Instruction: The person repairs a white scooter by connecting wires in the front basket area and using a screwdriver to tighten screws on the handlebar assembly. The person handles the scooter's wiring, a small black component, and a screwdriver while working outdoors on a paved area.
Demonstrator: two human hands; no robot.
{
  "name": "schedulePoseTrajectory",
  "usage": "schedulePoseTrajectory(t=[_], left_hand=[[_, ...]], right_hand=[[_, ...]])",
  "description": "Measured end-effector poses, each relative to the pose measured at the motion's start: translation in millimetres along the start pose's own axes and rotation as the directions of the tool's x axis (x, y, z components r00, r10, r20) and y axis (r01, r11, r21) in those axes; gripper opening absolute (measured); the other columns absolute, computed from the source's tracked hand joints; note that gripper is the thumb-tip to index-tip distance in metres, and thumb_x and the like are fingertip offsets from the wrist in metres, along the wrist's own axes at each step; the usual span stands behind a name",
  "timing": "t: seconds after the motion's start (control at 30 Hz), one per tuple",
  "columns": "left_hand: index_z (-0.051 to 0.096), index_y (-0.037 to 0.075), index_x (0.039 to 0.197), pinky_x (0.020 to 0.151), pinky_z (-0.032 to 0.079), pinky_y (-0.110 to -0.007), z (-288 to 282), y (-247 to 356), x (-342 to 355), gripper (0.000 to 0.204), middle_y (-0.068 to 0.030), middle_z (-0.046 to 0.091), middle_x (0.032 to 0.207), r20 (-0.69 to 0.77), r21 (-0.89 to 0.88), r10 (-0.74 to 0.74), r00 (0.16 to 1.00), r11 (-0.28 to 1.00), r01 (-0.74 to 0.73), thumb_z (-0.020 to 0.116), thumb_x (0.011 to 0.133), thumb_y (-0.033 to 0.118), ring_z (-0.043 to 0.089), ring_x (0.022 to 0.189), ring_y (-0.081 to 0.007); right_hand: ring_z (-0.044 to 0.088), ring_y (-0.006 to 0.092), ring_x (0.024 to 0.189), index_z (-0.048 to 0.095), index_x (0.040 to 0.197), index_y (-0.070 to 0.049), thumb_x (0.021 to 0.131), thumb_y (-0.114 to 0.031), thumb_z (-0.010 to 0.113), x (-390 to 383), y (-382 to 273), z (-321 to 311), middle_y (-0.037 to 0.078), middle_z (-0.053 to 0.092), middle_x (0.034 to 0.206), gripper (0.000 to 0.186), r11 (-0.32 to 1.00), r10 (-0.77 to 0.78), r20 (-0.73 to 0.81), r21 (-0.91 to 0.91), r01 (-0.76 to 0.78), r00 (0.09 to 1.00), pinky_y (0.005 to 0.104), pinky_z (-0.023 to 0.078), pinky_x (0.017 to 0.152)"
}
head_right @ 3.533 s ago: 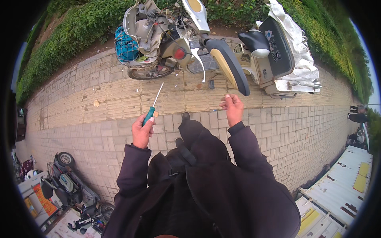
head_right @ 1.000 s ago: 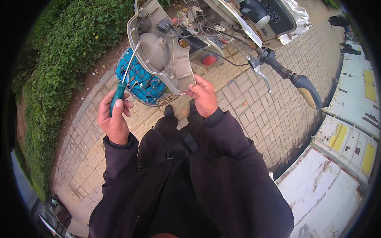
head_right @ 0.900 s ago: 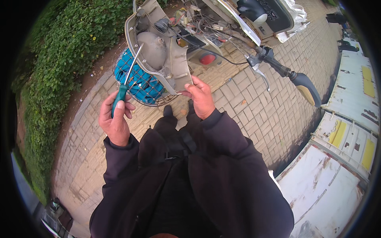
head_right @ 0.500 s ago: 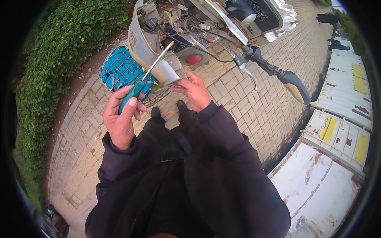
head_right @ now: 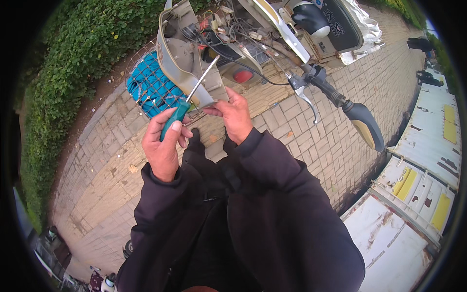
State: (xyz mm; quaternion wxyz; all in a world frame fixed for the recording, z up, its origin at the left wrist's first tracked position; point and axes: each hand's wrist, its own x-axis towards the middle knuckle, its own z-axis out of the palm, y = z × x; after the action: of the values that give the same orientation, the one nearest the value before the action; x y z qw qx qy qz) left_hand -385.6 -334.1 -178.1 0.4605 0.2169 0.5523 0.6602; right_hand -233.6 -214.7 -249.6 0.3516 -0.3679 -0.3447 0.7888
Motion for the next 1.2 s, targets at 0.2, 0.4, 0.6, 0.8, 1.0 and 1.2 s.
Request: schedulePoseTrajectory(t=[0.2, 0.4, 0.6, 0.8, 1.0, 1.2], left_hand=[[0.063, -0.005, 0.133, 0.072, 0.053, -0.025, -9.3, -6.2, 4.1, 0.03, -0.0145, 0.076, 0.113, -0.029, 0.005, 0.044, 0.999, 0.999, -0.043, 0.065, 0.104, 0.004, 0.072, 0.088, -0.0142], [0.063, -0.004, 0.134, 0.105, 0.053, -0.037, -11.4, -28.5, 48.1, 0.029, -0.0159, 0.075, 0.121, -0.076, -0.017, 0.227, 0.971, 0.973, -0.229, 0.063, 0.106, 0.005, 0.071, 0.114, -0.0215], [0.062, -0.002, 0.134, 0.111, 0.054, -0.047, -11.9, -41.9, 86.3, 0.029, -0.0198, 0.07, 0.135, -0.097, -0.176, 0.219, 0.971, 0.956, -0.233, 0.061, 0.108, 0.011, 0.071, 0.119, -0.0266], [0.064, -0.003, 0.131, 0.108, 0.057, -0.044, -18.3, -35.3, 101.1, 0.029, -0.02, 0.072, 0.129, -0.116, -0.233, 0.225, 0.967, 0.941, -0.247, 0.064, 0.107, 0.013, 0.071, 0.12, -0.0258], [0.063, -0.004, 0.131, 0.108, 0.056, -0.045, -23.1, -32.5, 105.0, 0.028, -0.0208, 0.072, 0.13, -0.114, -0.217, 0.25, 0.962, 0.938, -0.27, 0.063, 0.107, 0.012, 0.071, 0.121, -0.027], [0.063, -0.004, 0.13, 0.11, 0.055, -0.045, -25.1, -34.2, 102.7, 0.028, -0.0206, 0.072, 0.126, -0.107, -0.223, 0.285, 0.952, 0.927, -0.303, 0.063, 0.107, 0.012, 0.07, 0.123, -0.0293]], right_hand=[[0.074, 0.0252, 0.111, 0.056, 0.144, 0.007, 0.101, 0.004, 0.05, 2.4, -3.6, 0.0, 0.015, 0.073, 0.128, 0.043, 0.995, -0.047, -0.025, -0.086, 0.045, 0.999, 0.04, 0.064, 0.096], [0.074, 0.0201, 0.105, 0.061, 0.14, 0.004, 0.101, 0.002, 0.054, 4.0, -12.9, -1.5, 0.011, 0.074, 0.123, 0.039, 0.998, -0.048, -0.033, -0.035, 0.047, 0.998, 0.0368, 0.063, 0.091], [0.075, 0.0225, 0.109, 0.058, 0.145, 0.006, 0.103, 0.003, 0.055, 6.7, -19.8, -3.8, 0.013, 0.074, 0.127, 0.042, 0.993, -0.037, -0.006, -0.113, 0.036, 0.999, 0.0383, 0.063, 0.094], [0.073, 0.0232, 0.113, 0.06, 0.143, 0.006, 0.102, 0.003, 0.055, 9.5, -14.4, 9.7, 0.013, 0.073, 0.128, 0.041, 0.996, -0.04, 0.008, -0.074, 0.04, 0.999, 0.04, 0.062, 0.099], [0.071, 0.0136, 0.105, 0.064, 0.137, 0.003, 0.101, 0.0, 0.059, 11.6, -12.7, 22.6, 0.007, 0.074, 0.122, 0.037, 0.999, -0.037, 0.001, -0.003, 0.037, 0.999, 0.0335, 0.061, 0.092], [0.07, 0.0126, 0.106, 0.063, 0.139, 0.002, 0.101, 0.001, 0.058, 8.6, -10.2, 29.4, 0.006, 0.073, 0.122, 0.038, 0.999, -0.048, -0.012, 0.01, 0.048, 0.999, 0.0329, 0.06, 0.093]])
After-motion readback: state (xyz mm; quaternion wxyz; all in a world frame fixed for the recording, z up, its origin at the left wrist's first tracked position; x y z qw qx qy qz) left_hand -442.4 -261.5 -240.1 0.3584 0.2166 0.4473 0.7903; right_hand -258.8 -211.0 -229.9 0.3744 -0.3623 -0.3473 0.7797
